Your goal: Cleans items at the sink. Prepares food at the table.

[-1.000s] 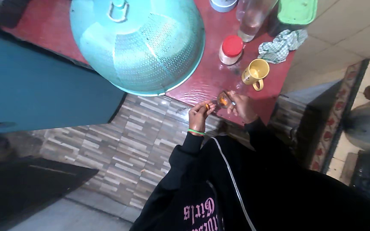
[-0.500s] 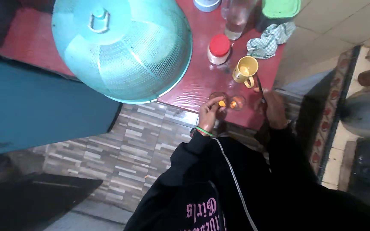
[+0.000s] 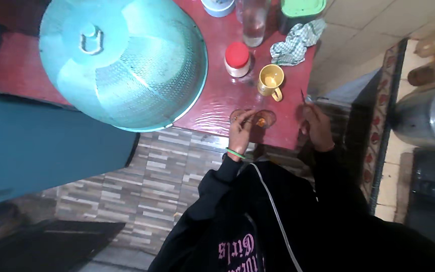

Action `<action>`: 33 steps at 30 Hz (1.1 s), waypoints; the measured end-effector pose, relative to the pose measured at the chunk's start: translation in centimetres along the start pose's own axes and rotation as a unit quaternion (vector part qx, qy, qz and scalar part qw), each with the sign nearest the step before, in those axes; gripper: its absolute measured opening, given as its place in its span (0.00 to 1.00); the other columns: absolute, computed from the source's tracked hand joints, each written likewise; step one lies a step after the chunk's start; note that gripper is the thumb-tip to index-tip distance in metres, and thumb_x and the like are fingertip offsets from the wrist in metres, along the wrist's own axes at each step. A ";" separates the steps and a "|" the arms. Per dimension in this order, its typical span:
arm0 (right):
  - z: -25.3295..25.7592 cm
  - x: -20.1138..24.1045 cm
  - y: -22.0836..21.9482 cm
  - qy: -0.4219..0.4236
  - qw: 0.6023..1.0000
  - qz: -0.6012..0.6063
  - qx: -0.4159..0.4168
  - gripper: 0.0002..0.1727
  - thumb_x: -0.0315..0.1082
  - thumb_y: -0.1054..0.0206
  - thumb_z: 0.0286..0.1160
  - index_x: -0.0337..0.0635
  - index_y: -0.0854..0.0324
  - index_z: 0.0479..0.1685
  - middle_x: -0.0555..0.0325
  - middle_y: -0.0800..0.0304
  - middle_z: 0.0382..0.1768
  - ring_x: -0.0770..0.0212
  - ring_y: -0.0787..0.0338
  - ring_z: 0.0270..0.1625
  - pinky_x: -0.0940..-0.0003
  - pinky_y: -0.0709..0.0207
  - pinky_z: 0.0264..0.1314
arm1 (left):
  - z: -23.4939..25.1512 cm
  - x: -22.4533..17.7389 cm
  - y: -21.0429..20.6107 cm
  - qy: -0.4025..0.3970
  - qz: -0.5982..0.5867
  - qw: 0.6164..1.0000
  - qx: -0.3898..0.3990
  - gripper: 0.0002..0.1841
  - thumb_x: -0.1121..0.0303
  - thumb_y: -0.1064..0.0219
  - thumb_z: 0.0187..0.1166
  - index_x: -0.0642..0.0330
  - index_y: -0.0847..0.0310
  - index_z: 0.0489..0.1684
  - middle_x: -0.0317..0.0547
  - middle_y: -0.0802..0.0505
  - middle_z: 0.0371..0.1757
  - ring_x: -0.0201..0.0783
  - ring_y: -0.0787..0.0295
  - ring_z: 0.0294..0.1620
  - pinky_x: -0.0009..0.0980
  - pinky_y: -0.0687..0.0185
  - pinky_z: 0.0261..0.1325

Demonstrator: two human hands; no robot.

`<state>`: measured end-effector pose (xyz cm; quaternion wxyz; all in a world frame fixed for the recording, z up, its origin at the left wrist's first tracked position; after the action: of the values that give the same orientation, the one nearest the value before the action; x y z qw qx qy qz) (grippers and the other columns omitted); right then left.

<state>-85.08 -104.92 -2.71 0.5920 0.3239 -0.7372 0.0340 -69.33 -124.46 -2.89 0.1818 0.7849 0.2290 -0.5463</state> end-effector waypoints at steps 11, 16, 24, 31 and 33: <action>4.0 -2.4 2.1 -0.061 0.960 -0.271 -0.038 0.39 0.30 0.43 0.85 0.45 0.55 0.95 0.28 0.11 0.52 0.27 0.10 0.52 0.29 0.19 0.55 | -6.3 3.1 10.7 -0.010 -0.080 0.967 -0.242 0.16 0.80 0.49 0.81 0.73 0.22 0.63 0.50 0.08 0.52 0.37 0.08 0.51 0.36 0.12 0.57; 7.2 -2.5 0.7 0.033 0.956 -0.280 -0.083 0.37 0.23 0.37 0.78 0.38 0.43 0.91 0.26 0.18 0.68 0.29 0.15 0.68 0.35 0.23 0.72 | -9.2 5.5 12.4 0.032 -0.093 0.949 -0.301 0.15 0.80 0.49 0.83 0.75 0.23 0.62 0.50 0.09 0.50 0.35 0.09 0.48 0.32 0.13 0.54; 10.0 -3.1 -3.3 0.036 0.950 -0.309 -0.026 0.36 0.28 0.39 0.82 0.42 0.44 0.91 0.27 0.27 0.76 0.26 0.18 0.71 0.30 0.22 0.67 | -11.5 6.1 12.8 0.042 -0.125 0.931 -0.339 0.15 0.81 0.50 0.84 0.75 0.24 0.62 0.51 0.09 0.51 0.37 0.09 0.48 0.33 0.13 0.53; 10.1 -2.6 -5.1 0.059 0.930 -0.363 -0.007 0.34 0.33 0.41 0.85 0.37 0.44 0.91 0.28 0.22 0.75 0.28 0.19 0.74 0.33 0.29 0.76 | -14.0 6.5 14.1 0.063 -0.129 0.909 -0.392 0.15 0.79 0.49 0.87 0.75 0.24 0.65 0.56 0.11 0.55 0.39 0.10 0.48 0.33 0.13 0.52; 10.0 -2.7 -5.6 0.070 0.930 -0.360 -0.002 0.35 0.32 0.40 0.84 0.35 0.43 0.91 0.27 0.23 0.75 0.28 0.18 0.72 0.33 0.28 0.75 | -15.2 6.9 14.9 0.068 -0.131 0.900 -0.410 0.16 0.79 0.48 0.86 0.76 0.24 0.66 0.58 0.12 0.57 0.39 0.11 0.51 0.34 0.14 0.54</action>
<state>-90.42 -112.49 -10.02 0.6149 0.5632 -0.5283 -0.1601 -47.23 -127.53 -3.72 0.3978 0.6391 0.5455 -0.3685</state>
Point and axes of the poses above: each hand's wrist, its own z-axis towards the middle knuckle, its own y-axis out of the back of the hand, x = y × z, the point moved 8 cm from there along z, towards the middle knuckle
